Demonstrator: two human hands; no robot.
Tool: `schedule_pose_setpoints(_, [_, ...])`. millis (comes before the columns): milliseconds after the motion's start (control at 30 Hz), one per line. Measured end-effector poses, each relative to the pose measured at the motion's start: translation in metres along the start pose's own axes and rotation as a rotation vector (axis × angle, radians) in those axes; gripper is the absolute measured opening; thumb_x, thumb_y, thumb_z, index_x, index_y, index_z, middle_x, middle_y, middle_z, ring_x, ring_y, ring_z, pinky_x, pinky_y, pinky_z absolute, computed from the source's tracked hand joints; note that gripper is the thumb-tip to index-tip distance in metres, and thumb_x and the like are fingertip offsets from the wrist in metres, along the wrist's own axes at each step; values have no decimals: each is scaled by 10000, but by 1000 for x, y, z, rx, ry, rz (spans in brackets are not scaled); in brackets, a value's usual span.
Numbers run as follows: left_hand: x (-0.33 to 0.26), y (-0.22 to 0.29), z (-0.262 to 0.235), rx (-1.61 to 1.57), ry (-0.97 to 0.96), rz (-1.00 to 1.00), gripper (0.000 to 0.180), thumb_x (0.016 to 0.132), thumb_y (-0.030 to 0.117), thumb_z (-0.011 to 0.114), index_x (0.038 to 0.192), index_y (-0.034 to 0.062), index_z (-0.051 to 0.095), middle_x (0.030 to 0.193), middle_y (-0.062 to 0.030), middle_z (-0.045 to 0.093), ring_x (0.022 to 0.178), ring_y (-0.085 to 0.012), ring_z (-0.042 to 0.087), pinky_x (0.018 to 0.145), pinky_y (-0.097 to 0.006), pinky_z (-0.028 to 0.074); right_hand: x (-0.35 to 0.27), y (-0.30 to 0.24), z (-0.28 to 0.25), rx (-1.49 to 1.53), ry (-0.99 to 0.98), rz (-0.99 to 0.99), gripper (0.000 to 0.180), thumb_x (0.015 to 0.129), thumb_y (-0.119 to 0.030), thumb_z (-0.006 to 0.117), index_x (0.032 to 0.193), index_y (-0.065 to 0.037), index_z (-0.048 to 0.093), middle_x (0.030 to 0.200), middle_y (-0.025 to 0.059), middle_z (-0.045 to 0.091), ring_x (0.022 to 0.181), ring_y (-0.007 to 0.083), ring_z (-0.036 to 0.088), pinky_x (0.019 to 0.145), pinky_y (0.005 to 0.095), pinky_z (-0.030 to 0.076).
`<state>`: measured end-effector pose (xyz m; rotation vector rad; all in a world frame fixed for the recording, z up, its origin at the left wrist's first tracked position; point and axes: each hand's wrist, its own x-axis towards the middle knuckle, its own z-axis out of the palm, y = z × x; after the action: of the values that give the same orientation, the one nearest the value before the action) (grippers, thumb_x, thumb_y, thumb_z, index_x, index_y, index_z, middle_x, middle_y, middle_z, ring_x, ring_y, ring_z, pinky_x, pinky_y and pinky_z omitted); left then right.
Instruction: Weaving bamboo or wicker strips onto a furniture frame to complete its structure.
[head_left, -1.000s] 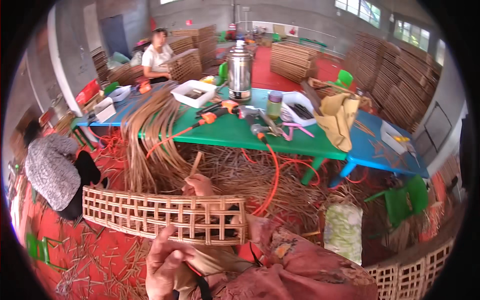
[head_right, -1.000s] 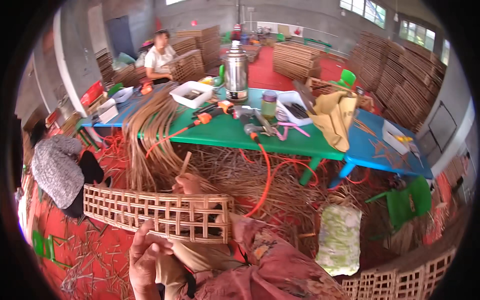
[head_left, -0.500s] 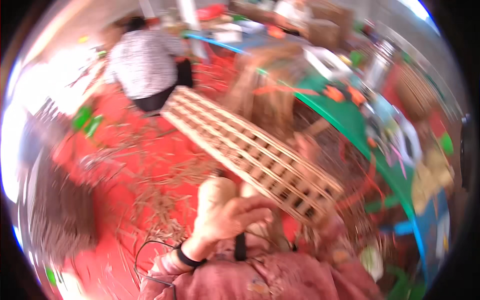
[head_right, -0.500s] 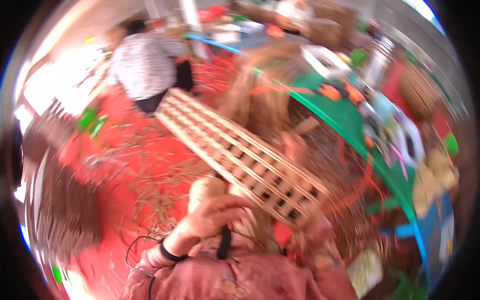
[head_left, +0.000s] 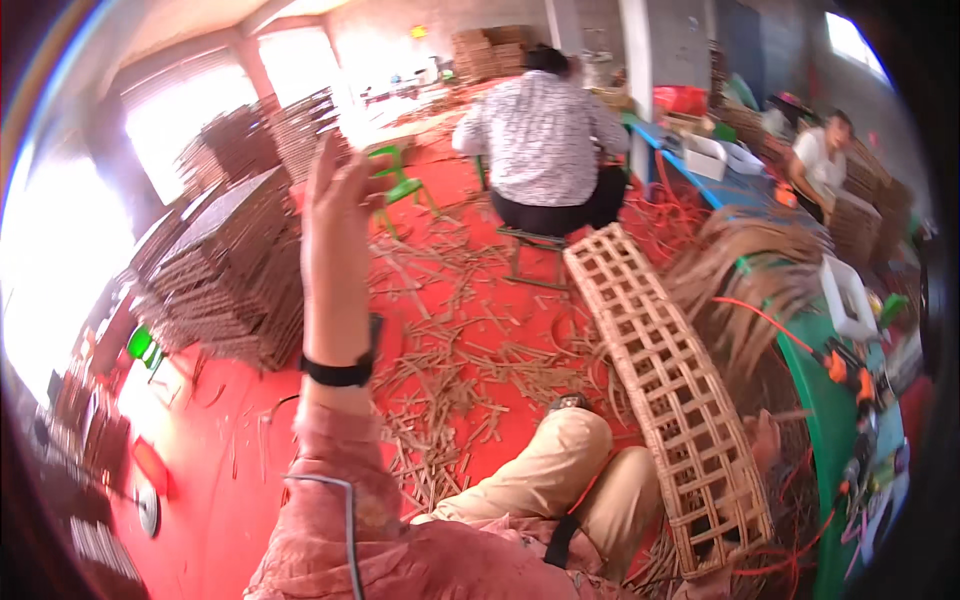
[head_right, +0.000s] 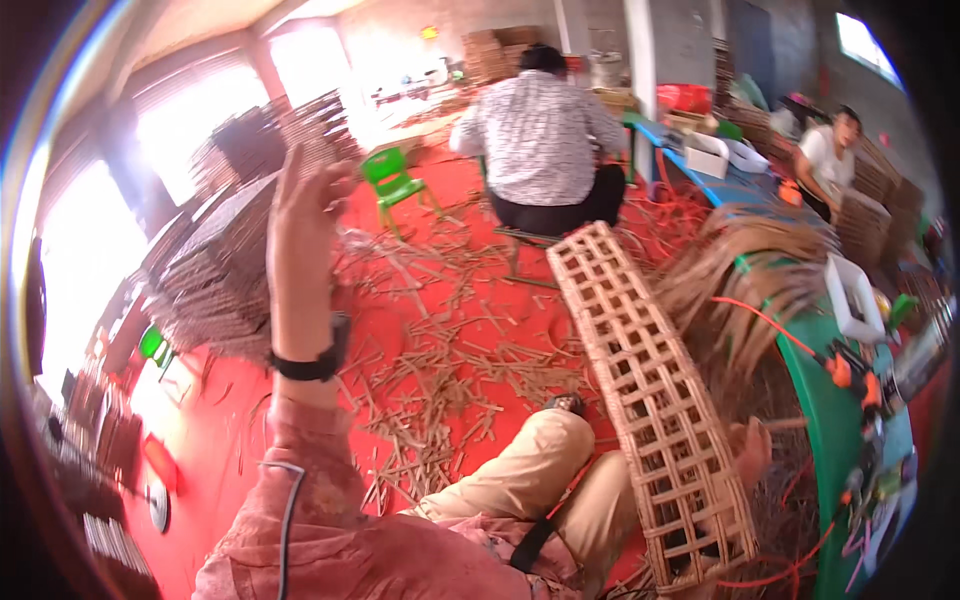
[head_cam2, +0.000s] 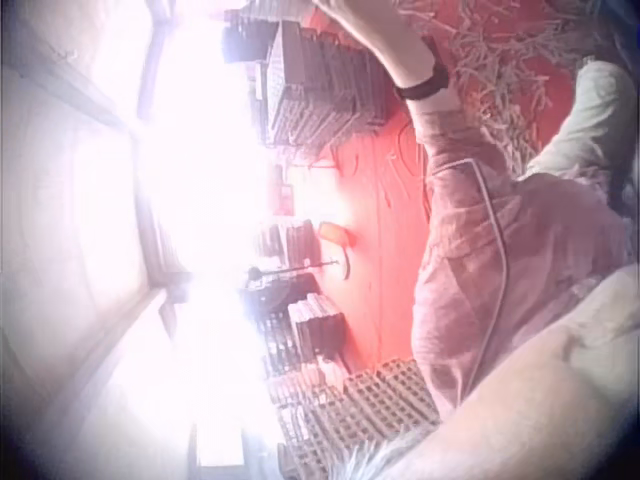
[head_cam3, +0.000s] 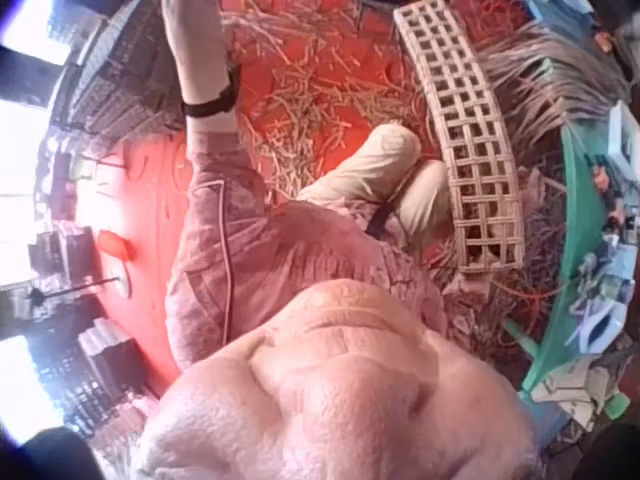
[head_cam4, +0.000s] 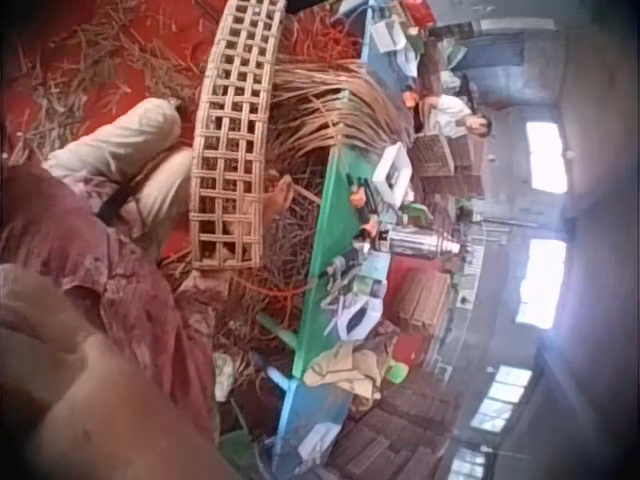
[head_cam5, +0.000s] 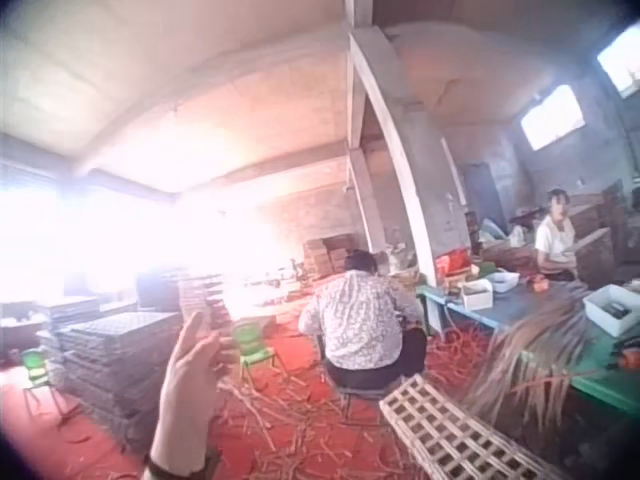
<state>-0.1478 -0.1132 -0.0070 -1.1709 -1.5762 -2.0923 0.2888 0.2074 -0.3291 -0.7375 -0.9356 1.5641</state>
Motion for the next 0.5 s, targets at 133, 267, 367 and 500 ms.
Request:
schedule_pose_setpoints(133, [-41, -27, 19, -63, -205, -252, 382, 932, 191, 496, 1258, -8, 504, 882, -51, 601, 679, -75, 495, 596, -216, 391, -19, -2, 45, -215, 187, -28, 166, 895, -226, 572, 840, -71, 550, 671, 72, 624, 518, 99, 531, 450, 237, 393])
schedule_pose_setpoints(267, [-155, -70, 40, -173, -314, -781, 335, 888, 218, 547, 1129, -14, 560, 815, -42, 615, 666, -108, 550, 605, -239, 425, -24, -4, 73, 3, 166, 22, 154, 876, -182, 597, 818, -48, 545, 660, 75, 632, 500, 104, 542, 443, 225, 399])
schedule_pose_setpoints(367, [-236, -84, 66, -324, -585, -1105, 273, 890, 138, 547, 1109, -24, 562, 841, -73, 647, 704, -125, 597, 656, -241, 482, -31, -9, 75, 29, 182, -54, 147, 884, -174, 591, 822, -44, 558, 668, 84, 639, 506, 106, 553, 445, 223, 406])
schedule_pose_setpoints(500, [-290, -79, 90, -410, -915, -1385, 333, 922, 154, 534, 1194, -32, 491, 925, -106, 638, 781, -147, 613, 736, -240, 507, -26, 4, 69, 62, 149, -8, 151, 890, -187, 605, 858, -44, 568, 683, 86, 651, 560, 105, 593, 476, 229, 454])
